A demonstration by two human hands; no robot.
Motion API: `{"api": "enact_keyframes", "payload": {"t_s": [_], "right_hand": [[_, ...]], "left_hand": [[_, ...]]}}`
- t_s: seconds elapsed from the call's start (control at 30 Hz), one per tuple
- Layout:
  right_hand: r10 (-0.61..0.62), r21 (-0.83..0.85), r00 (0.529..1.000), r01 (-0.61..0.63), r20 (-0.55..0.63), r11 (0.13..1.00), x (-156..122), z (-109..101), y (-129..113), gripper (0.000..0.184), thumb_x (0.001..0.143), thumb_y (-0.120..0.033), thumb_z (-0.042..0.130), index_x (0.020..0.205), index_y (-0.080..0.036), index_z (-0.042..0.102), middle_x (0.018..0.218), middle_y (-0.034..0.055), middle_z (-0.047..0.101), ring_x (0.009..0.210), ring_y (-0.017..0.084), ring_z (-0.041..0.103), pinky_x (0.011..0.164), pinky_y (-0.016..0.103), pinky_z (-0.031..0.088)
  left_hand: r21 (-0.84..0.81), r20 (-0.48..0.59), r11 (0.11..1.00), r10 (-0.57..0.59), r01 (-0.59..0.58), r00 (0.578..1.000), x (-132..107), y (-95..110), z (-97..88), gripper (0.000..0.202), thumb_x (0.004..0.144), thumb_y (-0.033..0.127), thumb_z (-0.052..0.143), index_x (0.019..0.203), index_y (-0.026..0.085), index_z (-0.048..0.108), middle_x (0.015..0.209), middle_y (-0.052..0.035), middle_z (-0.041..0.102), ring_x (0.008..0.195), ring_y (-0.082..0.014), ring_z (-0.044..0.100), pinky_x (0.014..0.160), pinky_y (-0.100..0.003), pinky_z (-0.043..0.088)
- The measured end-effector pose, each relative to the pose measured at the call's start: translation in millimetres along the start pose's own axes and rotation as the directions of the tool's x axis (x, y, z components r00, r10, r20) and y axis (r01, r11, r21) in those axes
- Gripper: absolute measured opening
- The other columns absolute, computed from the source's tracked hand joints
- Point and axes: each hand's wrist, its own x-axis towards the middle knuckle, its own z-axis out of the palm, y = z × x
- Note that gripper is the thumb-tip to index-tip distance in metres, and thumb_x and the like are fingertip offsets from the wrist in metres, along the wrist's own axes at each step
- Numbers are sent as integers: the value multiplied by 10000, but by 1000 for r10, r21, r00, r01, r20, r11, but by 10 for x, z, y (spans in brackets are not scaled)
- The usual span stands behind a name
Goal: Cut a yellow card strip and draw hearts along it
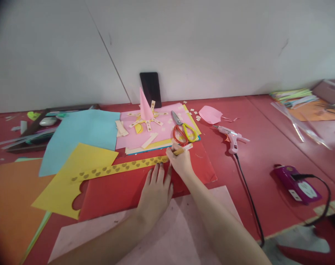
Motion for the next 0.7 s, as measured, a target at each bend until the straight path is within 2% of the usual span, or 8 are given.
{"api": "enact_keyframes", "payload": {"t_s": [0.5,0.7], "right_hand": [[-13,-12,1000,13,-28,1000,-5,30,29,281,717,-284,462,508,-218,287,373,-93,308,373,75,391,405,178,336],[-64,-67,996,60,-61,996,19,29,79,259,683,-235,457,508,-210,268,438,-88,269,399,59,305,400,179,271]], "left_hand": [[41,24,999,14,-15,1000,12,-7,-30,459,869,256,330,1276,76,439,1249,-190,500,1204,-327,409,965,-472,368],[60,18,998,14,-15,1000,3,-2,-2,462,875,264,311,1281,80,433,1254,-189,497,1205,-331,409,963,-467,374]]}}
